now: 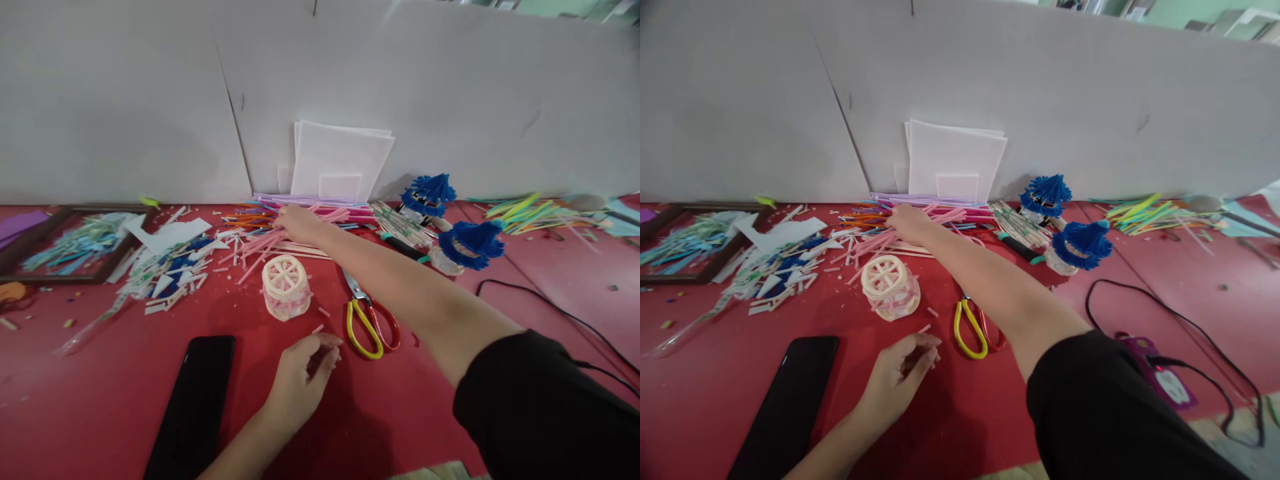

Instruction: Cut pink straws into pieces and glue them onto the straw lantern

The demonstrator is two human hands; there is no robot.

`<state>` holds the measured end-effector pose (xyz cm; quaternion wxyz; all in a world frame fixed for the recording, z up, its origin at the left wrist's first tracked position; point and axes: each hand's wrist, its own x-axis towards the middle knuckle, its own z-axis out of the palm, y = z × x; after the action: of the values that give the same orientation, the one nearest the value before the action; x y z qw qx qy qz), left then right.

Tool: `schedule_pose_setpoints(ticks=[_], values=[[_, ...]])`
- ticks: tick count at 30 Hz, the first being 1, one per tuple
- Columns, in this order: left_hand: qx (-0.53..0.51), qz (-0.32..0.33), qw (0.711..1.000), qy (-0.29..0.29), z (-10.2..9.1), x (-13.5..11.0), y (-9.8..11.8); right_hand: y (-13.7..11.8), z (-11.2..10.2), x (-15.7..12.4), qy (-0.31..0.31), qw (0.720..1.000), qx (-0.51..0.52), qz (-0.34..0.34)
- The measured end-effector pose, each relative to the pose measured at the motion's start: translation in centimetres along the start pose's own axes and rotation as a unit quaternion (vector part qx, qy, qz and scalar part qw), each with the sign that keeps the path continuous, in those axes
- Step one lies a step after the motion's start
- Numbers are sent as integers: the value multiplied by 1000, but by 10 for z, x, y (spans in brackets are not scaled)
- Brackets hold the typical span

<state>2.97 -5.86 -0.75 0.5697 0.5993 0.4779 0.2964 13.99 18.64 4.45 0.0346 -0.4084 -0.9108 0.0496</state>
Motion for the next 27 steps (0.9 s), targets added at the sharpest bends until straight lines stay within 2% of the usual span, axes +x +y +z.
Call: schedule_pose_setpoints(ticks=[7, 15, 22, 27], values=[[-43, -12, 999, 26, -3, -2, -5, 3, 12, 7, 9, 999, -29, -24], [-48, -20, 998, 18, -1, -1, -4, 9, 5, 6, 31, 998, -27, -38], [-55, -21, 998, 11, -1, 0, -5, 3, 21, 7, 9, 997, -22, -71], [-50, -24, 998, 11, -1, -2, -5, 8, 23, 7, 36, 997, -22, -62]])
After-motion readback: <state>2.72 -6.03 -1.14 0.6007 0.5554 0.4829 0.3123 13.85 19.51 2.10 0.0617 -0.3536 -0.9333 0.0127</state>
